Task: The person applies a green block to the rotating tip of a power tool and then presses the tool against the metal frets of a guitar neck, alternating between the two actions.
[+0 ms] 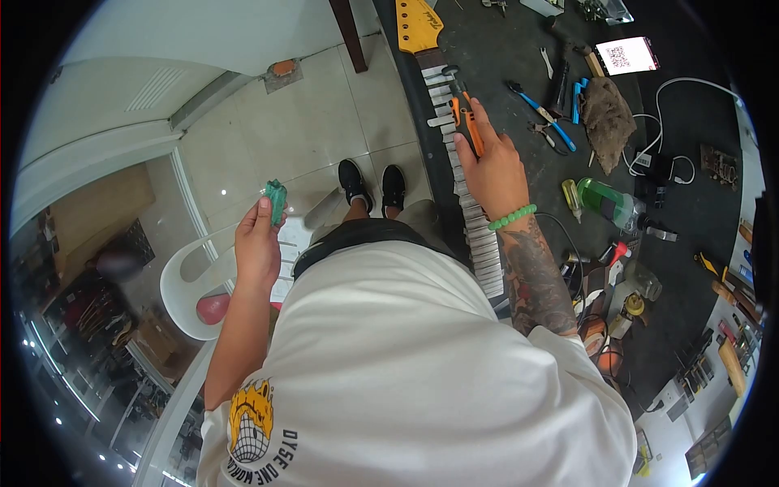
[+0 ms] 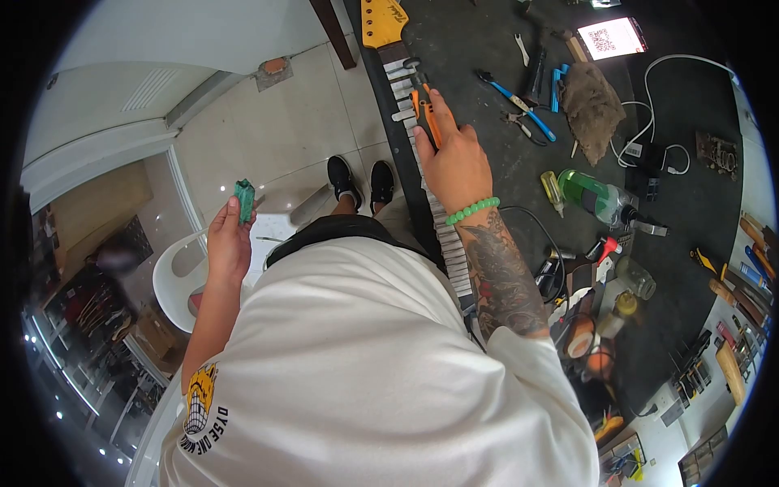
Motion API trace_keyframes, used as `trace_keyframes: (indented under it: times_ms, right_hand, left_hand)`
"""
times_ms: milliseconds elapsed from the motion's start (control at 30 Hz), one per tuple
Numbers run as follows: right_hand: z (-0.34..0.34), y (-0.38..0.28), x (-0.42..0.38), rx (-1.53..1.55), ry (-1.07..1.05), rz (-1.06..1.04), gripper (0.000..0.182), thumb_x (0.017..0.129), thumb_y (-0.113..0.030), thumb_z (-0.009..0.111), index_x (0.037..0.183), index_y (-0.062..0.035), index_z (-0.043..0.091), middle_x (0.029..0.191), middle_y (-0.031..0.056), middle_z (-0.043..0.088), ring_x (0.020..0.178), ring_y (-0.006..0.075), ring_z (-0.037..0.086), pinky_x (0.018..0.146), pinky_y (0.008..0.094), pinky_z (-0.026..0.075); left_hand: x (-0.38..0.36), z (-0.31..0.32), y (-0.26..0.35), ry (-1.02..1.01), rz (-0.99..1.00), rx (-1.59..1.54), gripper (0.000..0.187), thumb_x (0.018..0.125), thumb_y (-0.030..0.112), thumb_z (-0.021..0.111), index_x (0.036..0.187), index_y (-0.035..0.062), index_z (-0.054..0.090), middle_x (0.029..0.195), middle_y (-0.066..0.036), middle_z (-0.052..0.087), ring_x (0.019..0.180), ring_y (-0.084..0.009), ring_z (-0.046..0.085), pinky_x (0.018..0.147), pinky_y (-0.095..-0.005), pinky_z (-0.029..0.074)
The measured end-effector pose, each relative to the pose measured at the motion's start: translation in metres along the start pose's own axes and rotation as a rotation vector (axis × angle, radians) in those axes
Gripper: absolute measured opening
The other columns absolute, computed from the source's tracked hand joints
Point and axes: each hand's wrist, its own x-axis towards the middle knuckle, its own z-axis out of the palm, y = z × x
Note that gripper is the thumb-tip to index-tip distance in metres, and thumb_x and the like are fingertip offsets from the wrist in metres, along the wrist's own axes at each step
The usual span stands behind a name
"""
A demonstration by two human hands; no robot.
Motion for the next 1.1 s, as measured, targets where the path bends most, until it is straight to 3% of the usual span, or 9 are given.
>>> trace_keyframes:
  times_ms: [833, 1100]
  right_hand:
    - [0.003, -0.017, -0.009, -0.025, -0.036, -0.017, 0.064, 0.1, -0.037, 0.064, 0.159, -0.0293, 0.041, 0.092, 0.0225, 0.066, 0.086, 0.0441, 0.071, 0.076, 0.051, 0.059]
    - [-0.005, 0.0, 0.001, -0.007, 0.002, 0.013, 0.065, 0.099, -0.038, 0.064, 0.159, -0.0308, 0.039, 0.098, 0.0225, 0.065, 0.085, 0.0434, 0.072, 0.074, 0.05, 0.06]
  left_hand:
    - [0.001, -0.002, 0.0, 0.012, -0.001, -0.011, 0.043, 0.105, 0.031, 0.064, 0.127, -0.0067, 0.063, 0.113, -0.01, 0.069, 0.101, -0.0174, 0.062, 0.095, -0.0326, 0.049]
    - [0.001, -0.004, 0.0, 0.011, 0.014, 0.007, 0.045, 0.105, 0.032, 0.064, 0.128, -0.0074, 0.062, 0.115, -0.01, 0.068, 0.102, -0.0174, 0.062, 0.095, -0.0329, 0.049]
